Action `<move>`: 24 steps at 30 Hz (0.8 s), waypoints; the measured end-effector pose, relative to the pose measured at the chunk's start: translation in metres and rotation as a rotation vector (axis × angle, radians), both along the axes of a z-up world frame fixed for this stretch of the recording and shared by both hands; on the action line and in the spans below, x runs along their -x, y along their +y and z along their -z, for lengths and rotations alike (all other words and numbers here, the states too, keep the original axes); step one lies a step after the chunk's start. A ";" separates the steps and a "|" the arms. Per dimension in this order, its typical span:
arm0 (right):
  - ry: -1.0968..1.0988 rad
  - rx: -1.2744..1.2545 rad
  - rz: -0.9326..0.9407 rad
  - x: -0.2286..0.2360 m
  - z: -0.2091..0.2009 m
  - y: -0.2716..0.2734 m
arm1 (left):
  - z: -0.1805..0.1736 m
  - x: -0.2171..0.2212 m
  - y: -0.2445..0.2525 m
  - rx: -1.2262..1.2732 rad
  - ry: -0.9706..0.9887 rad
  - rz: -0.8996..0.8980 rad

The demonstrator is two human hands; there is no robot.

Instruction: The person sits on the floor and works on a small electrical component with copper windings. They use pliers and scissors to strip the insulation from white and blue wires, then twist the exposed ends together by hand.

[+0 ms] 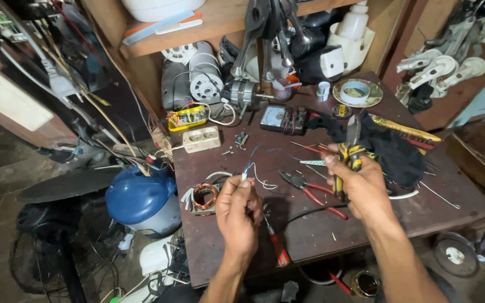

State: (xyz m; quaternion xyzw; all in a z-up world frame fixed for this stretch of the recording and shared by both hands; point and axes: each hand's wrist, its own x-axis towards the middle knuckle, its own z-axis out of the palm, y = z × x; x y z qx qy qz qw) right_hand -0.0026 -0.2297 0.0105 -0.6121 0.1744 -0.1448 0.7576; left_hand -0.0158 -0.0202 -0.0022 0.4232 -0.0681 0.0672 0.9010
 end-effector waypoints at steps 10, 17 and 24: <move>0.270 0.892 -0.114 0.006 0.005 -0.002 | -0.001 0.006 -0.009 -0.067 -0.076 0.001; 0.236 1.280 -0.170 0.004 0.020 0.002 | -0.001 0.007 -0.009 -0.087 -0.056 0.012; -0.548 0.956 -0.078 0.010 -0.004 0.004 | 0.003 0.007 -0.011 -0.161 -0.058 0.007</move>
